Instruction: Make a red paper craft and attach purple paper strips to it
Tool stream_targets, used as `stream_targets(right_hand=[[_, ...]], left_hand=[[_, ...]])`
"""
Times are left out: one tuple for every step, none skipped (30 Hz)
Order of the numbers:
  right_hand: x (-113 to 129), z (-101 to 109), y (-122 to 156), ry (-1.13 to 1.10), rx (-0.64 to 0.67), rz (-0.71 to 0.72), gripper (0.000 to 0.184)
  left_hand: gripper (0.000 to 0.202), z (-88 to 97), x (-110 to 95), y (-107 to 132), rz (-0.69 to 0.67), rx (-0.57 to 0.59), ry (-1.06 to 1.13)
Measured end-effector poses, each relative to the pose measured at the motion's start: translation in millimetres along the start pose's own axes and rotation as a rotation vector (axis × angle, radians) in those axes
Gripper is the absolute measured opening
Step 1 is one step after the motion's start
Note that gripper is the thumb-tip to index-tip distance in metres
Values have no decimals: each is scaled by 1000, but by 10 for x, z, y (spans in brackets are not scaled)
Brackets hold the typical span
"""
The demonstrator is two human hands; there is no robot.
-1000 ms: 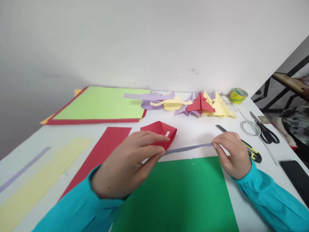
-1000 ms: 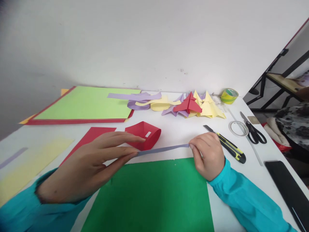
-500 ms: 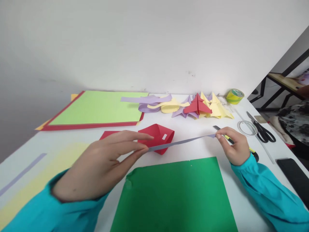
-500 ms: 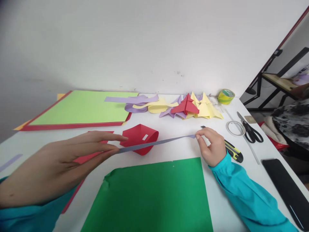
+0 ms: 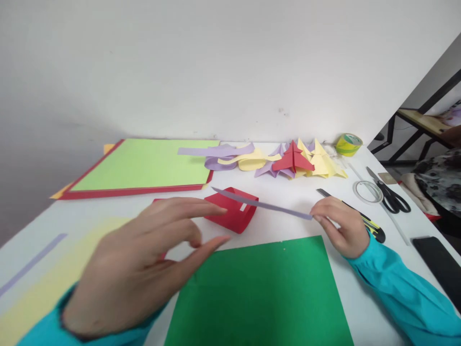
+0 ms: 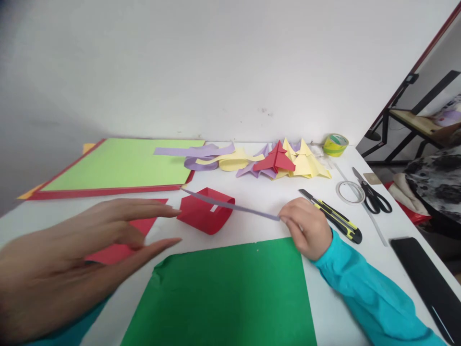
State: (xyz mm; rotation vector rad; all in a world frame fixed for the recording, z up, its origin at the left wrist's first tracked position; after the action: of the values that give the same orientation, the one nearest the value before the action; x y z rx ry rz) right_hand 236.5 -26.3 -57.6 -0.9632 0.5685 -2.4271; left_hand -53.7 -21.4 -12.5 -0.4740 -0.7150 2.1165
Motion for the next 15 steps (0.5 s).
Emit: stream_targets(right_hand=[[85, -5, 20, 12, 38, 93, 20], [165, -11, 42, 25, 73, 183, 22], [233, -18, 64, 48, 102, 240, 21], [286, -25, 84, 72, 112, 289, 20], [320, -33, 99, 94, 115, 320, 19], [337, -41, 111, 113, 108, 339, 18], [338, -49, 119, 127, 96, 355, 17], [326, -58, 125, 138, 81, 366, 16], [302, -66, 131, 145, 64, 377, 15], [270, -74, 141, 151, 47, 388, 14], [234, -83, 156, 160, 30, 400, 14], [195, -94, 178, 171, 17, 412, 14], [153, -106, 207, 183, 6, 422, 14], [111, -121, 242, 201, -2, 433, 14], [68, -139, 281, 222, -6, 438, 14]], left_hand=[[22, -24, -76, -31, -74, 17, -15], [15, -55, -149, -55, -134, 40, -34], [12, -95, -217, -69, -180, 68, -48], [13, -145, -279, -73, -201, 103, -62], [15, -203, -334, -68, -215, 129, -55], [15, -271, -381, -53, -222, 169, -29], [13, -348, -421, -29, -220, 217, 1], [13, -431, -455, 1, -233, 261, 32], [16, -519, -482, 36, -243, 292, 49], [18, -606, -500, 72, -234, 293, 43], [18, -695, -515, 110, -240, 307, 39], [20, -782, -524, 146, -243, 307, 27], [22, -862, -529, 178, -252, 286, -3], [23, -937, -530, 207, -264, 268, -44], [24, -1006, -530, 231, -288, 248, -82]])
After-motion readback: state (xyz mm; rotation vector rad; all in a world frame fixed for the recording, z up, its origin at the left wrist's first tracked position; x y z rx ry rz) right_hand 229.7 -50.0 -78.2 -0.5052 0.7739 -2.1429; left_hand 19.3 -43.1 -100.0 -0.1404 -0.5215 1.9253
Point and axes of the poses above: each hand's wrist, its own y-axis away from the middle knuckle, its own z-axis out of the back of the hand, x = y × z, the point moved 1 cm from there along -y, towards the middle knuckle, and after that the axes turned 11 degrees about -z, right-handed, at the moved point
